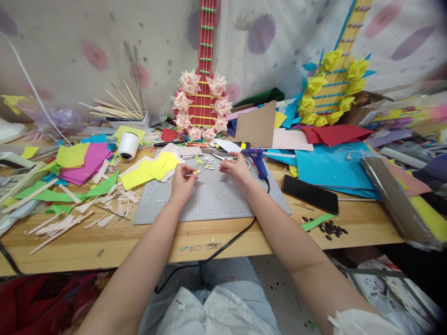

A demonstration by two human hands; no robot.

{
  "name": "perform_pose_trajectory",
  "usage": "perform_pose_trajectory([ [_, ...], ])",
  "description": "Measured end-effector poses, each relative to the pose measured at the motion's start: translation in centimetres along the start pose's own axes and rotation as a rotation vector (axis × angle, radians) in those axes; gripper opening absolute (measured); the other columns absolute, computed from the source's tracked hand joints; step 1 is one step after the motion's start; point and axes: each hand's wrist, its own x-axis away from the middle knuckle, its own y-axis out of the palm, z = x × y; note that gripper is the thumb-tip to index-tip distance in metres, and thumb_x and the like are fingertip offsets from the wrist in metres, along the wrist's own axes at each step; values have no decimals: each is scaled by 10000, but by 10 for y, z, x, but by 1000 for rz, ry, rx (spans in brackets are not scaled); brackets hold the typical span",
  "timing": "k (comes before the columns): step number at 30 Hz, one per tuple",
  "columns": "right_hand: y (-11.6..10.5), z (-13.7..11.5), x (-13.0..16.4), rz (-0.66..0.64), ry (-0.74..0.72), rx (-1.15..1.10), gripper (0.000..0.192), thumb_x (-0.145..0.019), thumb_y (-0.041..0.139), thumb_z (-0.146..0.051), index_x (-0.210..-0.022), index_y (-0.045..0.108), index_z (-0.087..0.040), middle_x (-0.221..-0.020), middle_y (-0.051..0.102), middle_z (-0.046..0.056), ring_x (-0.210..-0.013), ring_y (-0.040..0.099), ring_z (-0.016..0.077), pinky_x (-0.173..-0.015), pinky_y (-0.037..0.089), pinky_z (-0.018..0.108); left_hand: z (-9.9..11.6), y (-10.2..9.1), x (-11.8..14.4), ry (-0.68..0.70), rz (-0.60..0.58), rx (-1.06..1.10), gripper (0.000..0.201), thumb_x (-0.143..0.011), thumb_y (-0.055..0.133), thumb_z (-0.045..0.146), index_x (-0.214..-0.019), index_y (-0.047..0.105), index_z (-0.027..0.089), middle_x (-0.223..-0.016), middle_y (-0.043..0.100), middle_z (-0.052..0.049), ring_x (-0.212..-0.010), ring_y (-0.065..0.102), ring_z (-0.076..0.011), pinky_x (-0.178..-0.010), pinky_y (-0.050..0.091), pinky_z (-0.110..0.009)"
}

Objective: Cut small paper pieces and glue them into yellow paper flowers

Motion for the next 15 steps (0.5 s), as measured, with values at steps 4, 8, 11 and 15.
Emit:
perform_pose_trajectory([
  [4, -13, -4, -6, 29, -25, 17, 262, -645, 542, -154, -867, 413, -205, -644, 497, -85, -541, 519, 42, -616, 502, 229, -1, -1, -1, -37, 3, 21, 317, -624, 654, 199, -828, 411, 203, -754, 596, 11, -679, 571, -107, -594, 480, -238],
  [8, -12, -2, -7, -110, -67, 119, 175, -655, 471, -143, -814, 431, -205, -575, 409, -101, -467, 412, 31, -549, 475, 208, -1, 0, -2, -73, 21, 30, 347, -610, 667, 222, -838, 407, 206, -736, 605, 9, -681, 588, -123, -571, 480, -243],
  [11, -8, -2, -3, -162, -122, 177, 167, -672, 473, -177, -813, 397, -221, -510, 335, -124, -397, 316, 31, -447, 422, 177, 0, -1, -2, -84, 35, 23, 356, -608, 670, 239, -841, 402, 209, -735, 599, 12, -678, 592, -125, -554, 476, -237],
  [15, -9, -7, 3, -233, -177, 217, 197, -701, 533, -316, -850, 436, -233, -448, 296, -132, -351, 261, 39, -351, 347, 166, 1, -2, -2, -98, 45, 9, 334, -629, 656, 262, -839, 402, 208, -727, 577, 19, -649, 593, -121, -521, 464, -225],
])
